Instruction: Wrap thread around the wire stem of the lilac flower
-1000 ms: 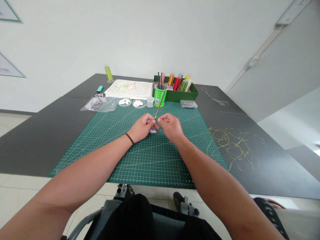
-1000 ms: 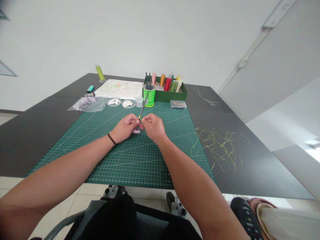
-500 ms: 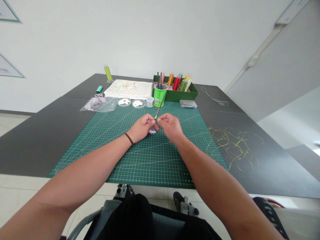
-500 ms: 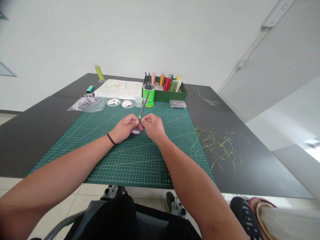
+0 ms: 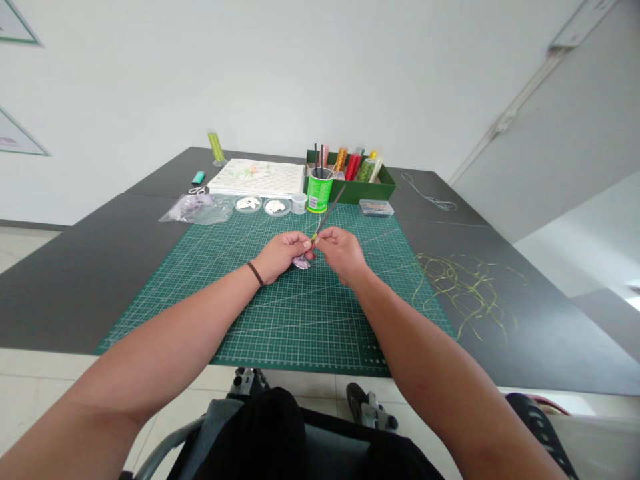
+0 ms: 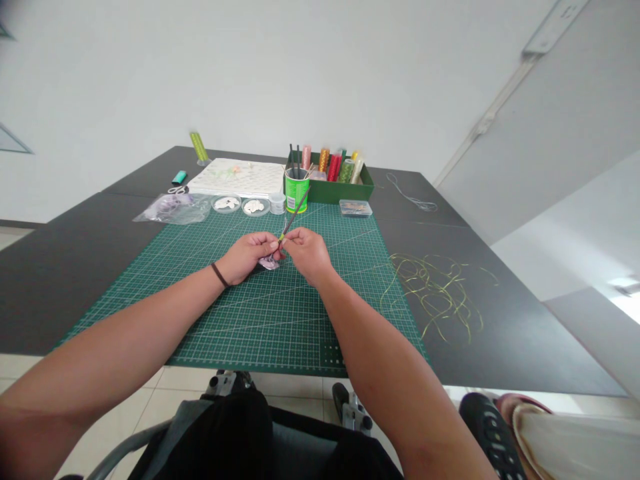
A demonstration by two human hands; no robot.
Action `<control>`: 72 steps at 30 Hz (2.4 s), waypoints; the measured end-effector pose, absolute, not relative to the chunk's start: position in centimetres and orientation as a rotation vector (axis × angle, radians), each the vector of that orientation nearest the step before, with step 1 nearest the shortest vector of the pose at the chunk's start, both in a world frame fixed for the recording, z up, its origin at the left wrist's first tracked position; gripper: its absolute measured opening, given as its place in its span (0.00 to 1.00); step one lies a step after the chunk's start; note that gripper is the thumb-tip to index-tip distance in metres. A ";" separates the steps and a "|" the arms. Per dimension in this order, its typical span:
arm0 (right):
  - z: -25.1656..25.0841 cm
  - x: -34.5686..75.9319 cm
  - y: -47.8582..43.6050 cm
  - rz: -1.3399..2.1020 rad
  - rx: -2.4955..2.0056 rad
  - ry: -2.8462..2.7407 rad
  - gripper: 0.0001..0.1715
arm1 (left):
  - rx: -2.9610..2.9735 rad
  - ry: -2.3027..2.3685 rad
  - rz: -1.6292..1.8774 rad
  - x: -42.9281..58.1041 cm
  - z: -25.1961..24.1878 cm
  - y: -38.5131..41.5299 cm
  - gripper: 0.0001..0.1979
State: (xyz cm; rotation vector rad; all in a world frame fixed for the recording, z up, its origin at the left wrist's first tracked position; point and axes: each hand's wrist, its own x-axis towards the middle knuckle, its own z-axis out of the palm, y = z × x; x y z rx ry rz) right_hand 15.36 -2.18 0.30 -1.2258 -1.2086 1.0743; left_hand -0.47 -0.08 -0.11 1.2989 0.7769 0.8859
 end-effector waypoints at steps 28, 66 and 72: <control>0.7 15.4 -2.6 1.366 -0.995 -1.190 0.25 | 0.924 0.541 0.647 -1.4 0.6 0.0 0.13; -0.2 14.8 -2.1 1.013 -1.156 -1.218 0.11 | 1.296 0.845 1.085 -0.3 -0.2 0.2 0.17; -0.2 14.9 -2.1 1.012 -1.143 -1.222 0.11 | 1.281 0.806 1.063 -0.3 -0.2 0.1 0.16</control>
